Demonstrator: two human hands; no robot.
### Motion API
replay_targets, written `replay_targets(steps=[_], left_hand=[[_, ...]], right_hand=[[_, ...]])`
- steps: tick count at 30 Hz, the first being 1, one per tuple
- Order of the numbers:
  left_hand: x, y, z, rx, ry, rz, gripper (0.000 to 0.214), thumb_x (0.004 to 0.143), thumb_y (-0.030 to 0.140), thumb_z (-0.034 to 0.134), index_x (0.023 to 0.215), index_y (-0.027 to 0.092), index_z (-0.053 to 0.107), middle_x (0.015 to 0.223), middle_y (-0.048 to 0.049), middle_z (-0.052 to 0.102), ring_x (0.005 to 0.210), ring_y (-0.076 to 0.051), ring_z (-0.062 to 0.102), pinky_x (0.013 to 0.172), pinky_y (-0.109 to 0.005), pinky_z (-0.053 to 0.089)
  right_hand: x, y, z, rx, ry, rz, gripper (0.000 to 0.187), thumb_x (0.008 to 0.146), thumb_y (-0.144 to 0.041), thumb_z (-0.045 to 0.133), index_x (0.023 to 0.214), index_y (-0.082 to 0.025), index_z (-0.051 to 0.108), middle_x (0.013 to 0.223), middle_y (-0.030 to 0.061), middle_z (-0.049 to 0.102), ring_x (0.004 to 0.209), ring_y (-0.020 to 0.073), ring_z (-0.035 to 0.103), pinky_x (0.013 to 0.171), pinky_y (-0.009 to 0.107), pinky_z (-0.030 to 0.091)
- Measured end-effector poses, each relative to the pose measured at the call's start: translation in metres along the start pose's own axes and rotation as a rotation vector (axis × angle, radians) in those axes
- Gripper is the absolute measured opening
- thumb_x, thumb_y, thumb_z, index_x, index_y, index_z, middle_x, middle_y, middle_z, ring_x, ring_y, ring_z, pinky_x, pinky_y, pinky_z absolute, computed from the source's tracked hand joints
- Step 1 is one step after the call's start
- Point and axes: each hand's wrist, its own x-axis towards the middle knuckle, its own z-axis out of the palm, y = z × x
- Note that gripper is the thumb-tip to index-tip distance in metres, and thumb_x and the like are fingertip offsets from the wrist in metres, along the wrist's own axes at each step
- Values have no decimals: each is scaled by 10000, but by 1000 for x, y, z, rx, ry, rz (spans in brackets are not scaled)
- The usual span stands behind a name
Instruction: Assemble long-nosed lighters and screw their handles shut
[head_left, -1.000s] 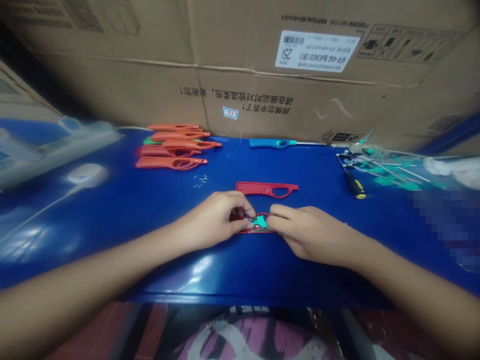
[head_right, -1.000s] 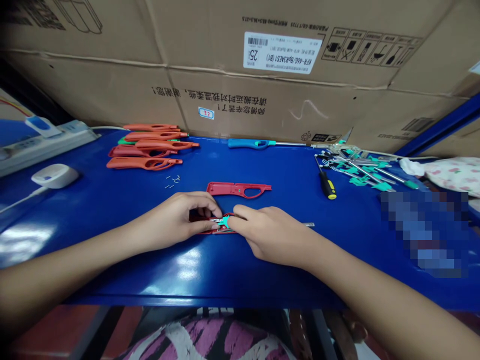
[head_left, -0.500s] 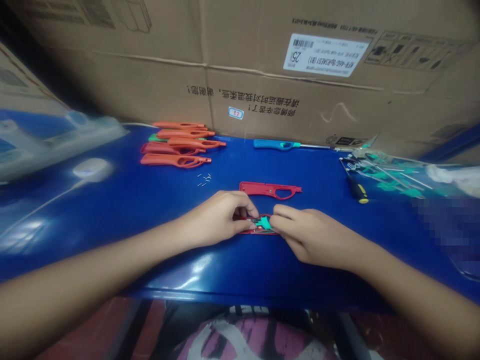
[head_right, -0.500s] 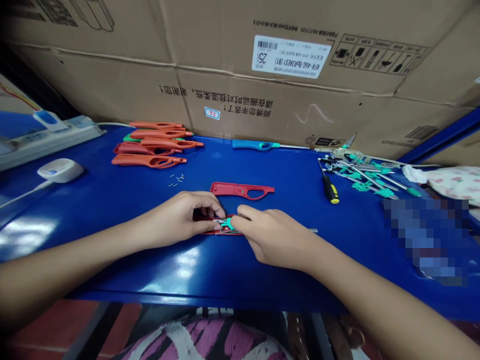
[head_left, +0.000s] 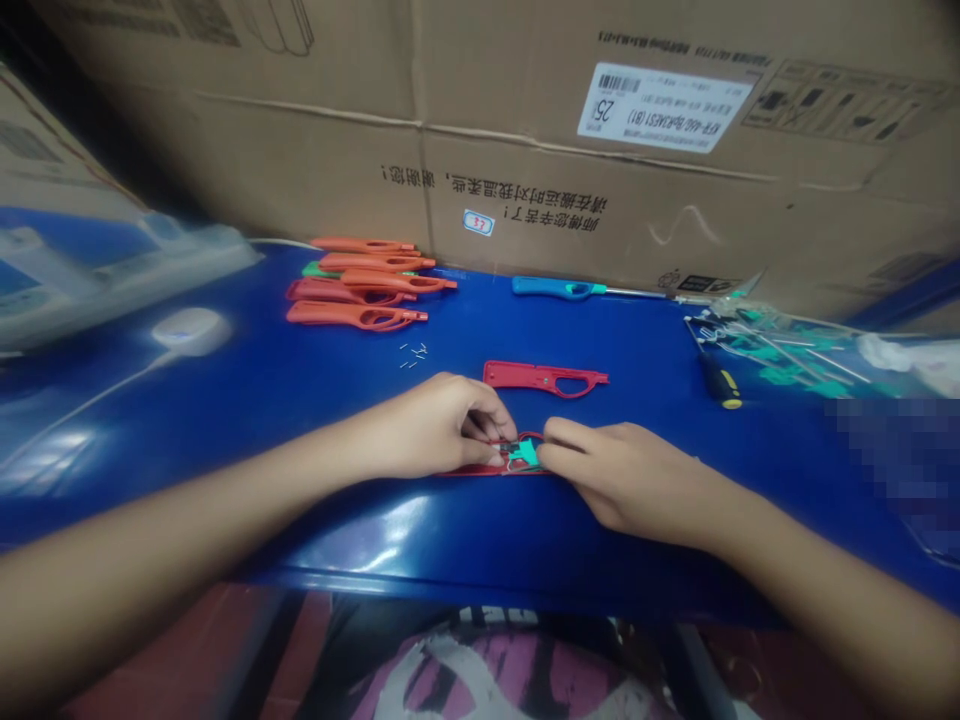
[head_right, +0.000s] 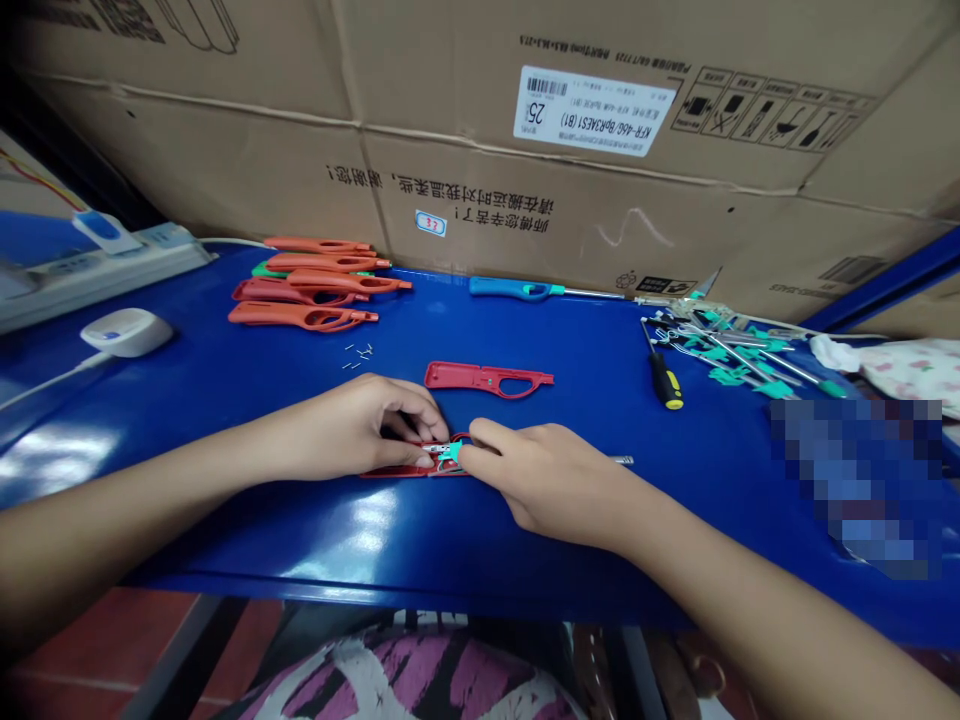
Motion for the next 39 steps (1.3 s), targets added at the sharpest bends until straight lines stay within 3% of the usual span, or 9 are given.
replay_targets(steps=[7,15,20,24,27,35,39], left_hand=[[1,-1,-1,-6,-6,0,177,767,116,750,942,136,747,973,-54,750,868,-170,714,818,-282,592],[-4,0,0,-73,-10,48,227,773,116,696,999,123,675,974,-59,724,847,-162,693,802,-289,584],[-1,2,7,-72,79,56,212,851,273,696,1007,131,701,863,-38,720,757,-131,645,688,-228,530],[3,1,10,34,84,78,148,853,205,685,975,154,752,879,-25,736,672,-102,613,595,-202,460],[4,1,9,50,88,97,175,850,175,676,999,166,766,920,-29,745,723,-115,639,620,-205,459],[6,-7,8,-23,75,113,199,834,186,684,1011,181,777,937,-41,738,773,-139,654,675,-229,490],[8,-9,9,-51,64,125,169,832,165,672,961,154,781,915,-49,711,733,-126,636,659,-225,487]], right_hand=[[3,4,2,173,68,14,230,990,-139,387,969,-176,613,951,39,575,633,121,454,571,268,328],[3,7,4,444,147,104,149,997,-208,492,980,-187,638,964,38,599,789,132,575,713,259,437],[3,6,4,428,130,115,151,1000,-244,493,1005,-197,637,973,36,593,781,132,575,705,264,438],[2,2,-1,407,102,137,194,984,-301,528,1150,-236,605,1058,39,597,789,136,578,663,257,428],[2,-3,-3,345,75,114,262,971,-321,555,1228,-282,590,1098,32,588,752,126,566,618,251,397],[7,-10,5,378,176,121,141,987,-275,538,1073,-242,644,1070,21,600,788,107,584,643,240,394],[8,-13,7,361,201,143,153,981,-275,540,1092,-223,631,1061,23,607,760,106,585,613,239,391]])
